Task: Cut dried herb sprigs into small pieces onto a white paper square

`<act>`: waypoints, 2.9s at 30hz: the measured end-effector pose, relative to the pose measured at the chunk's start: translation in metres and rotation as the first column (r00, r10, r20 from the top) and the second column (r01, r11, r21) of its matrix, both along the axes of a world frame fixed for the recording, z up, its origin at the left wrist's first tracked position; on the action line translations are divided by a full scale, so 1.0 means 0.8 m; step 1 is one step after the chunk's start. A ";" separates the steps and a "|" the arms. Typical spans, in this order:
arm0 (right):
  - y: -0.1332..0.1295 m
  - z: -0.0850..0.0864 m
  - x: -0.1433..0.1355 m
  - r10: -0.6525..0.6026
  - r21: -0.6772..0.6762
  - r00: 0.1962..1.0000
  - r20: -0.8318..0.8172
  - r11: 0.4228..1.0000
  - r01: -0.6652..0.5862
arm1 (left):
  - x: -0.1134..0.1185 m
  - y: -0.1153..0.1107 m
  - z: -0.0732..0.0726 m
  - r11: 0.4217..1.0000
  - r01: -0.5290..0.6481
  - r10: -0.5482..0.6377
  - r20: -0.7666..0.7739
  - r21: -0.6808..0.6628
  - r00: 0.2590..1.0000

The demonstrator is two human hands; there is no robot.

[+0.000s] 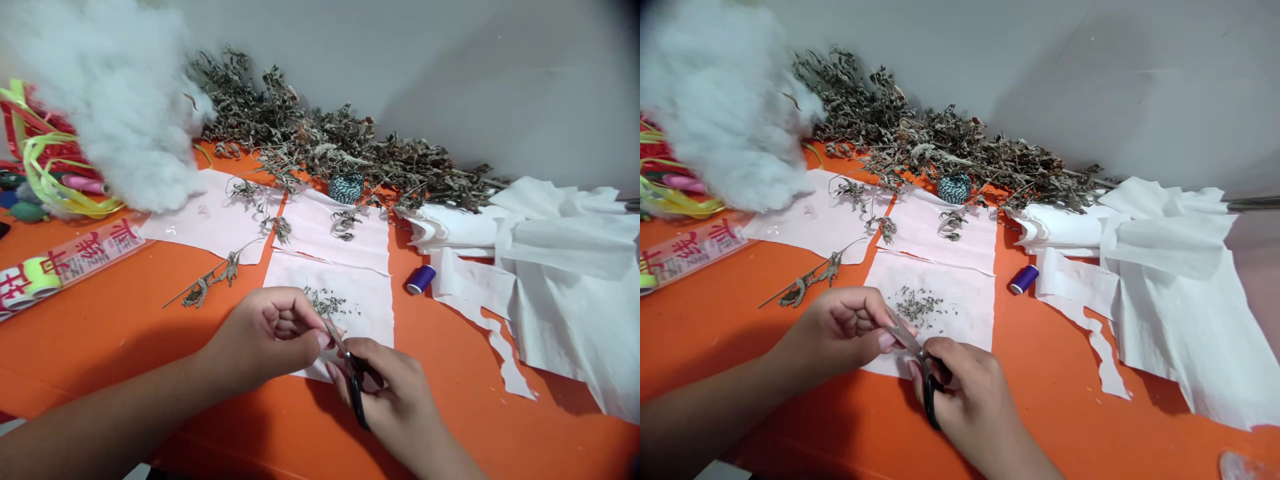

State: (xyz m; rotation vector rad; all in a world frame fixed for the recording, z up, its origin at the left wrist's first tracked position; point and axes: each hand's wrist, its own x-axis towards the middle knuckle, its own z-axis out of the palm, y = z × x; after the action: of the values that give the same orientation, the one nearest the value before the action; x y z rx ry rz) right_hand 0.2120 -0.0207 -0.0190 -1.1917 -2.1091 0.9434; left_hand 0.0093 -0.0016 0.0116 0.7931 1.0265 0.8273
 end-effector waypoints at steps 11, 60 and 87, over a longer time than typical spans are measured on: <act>-0.001 0.008 -0.001 0.010 -0.103 0.999 -0.031 0.995 -0.013 | -0.003 -0.003 -0.003 1.000 -0.002 0.002 -0.003 0.002 1.000; -0.002 0.002 0.004 0.028 -0.052 0.998 -0.051 0.998 -0.031 | -0.003 -0.003 -0.005 1.000 0.003 -0.003 0.027 -0.003 1.000; 0.001 0.010 0.002 0.026 -0.073 0.998 -0.062 0.997 -0.030 | -0.004 -0.004 0.000 0.999 0.016 -0.014 0.055 -0.028 0.998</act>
State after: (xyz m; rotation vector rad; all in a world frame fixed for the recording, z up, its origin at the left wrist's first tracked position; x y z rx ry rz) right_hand 0.2138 -0.0198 -0.0113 -1.1570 -2.0644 1.0649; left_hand 0.0064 -0.0046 0.0118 0.7490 0.9803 0.8157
